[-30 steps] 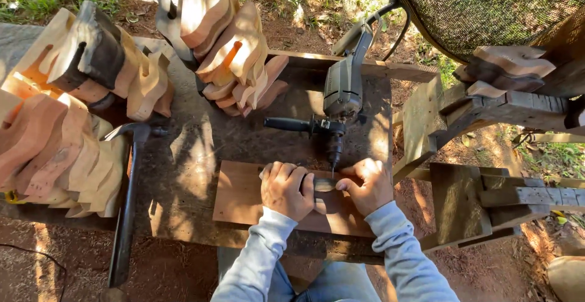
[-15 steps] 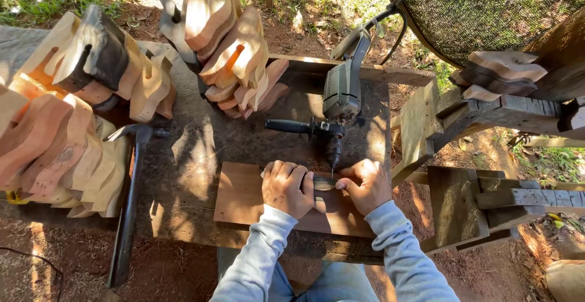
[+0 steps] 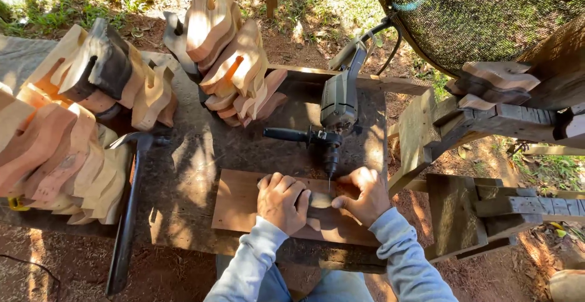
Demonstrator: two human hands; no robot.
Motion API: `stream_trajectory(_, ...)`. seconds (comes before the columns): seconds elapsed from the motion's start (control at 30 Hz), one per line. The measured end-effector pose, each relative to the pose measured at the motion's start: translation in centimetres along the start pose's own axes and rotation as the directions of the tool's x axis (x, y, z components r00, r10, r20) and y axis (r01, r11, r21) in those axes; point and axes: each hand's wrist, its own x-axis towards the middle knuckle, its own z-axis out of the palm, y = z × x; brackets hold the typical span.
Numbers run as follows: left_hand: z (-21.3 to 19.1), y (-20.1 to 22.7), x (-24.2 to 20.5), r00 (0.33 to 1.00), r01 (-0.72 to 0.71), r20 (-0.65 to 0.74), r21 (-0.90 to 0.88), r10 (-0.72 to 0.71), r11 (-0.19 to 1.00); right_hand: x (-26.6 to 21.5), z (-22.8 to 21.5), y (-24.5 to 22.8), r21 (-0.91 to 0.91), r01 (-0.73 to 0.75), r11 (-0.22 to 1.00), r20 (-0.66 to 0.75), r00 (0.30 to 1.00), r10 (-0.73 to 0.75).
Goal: Drilling holes into shaped wooden blocks at an outdoor workstation.
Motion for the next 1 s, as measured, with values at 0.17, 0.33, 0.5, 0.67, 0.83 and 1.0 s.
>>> stream_trajectory(0.17, 0.2, 0.0, -0.6, 1.000, -0.003, -0.020, -0.005, 0.003, 1.000, 0.0, 0.1, 0.1, -0.017, 0.020, 1.000, 0.022, 1.000, -0.020)
stream_trajectory(0.33, 1.4, -0.3, 0.3, 0.997, 0.015, -0.082, 0.013, -0.014, 1.000, 0.3, 1.3, 1.4, -0.033, -0.017, 0.999, -0.016, 1.000, 0.017)
stream_trajectory(0.5, 2.1, -0.5, 0.4, 0.993, 0.031, -0.116, 0.024, -0.028, 0.999, 0.3, 1.4, 0.8, -0.011, 0.025, 1.000, -0.098, 0.995, -0.026)
stream_trajectory(0.67, 2.1, -0.6, 0.5, 0.989, 0.039, -0.143, 0.035, -0.034, 0.999, 0.7, 1.4, 0.4, 0.009, 0.059, 0.998, -0.155, 0.986, -0.057)
stream_trajectory(0.83, 2.6, -0.7, 0.5, 0.988, 0.044, -0.147, 0.047, -0.037, 0.998, 0.8, 1.5, 0.5, -0.009, 0.021, 1.000, -0.149, 0.989, -0.022)
stream_trajectory(1.0, 2.5, -0.8, 0.4, 0.989, 0.035, -0.146, 0.039, -0.029, 0.999, 0.4, 1.4, 0.5, -0.005, -0.006, 1.000, -0.118, 0.993, 0.005)
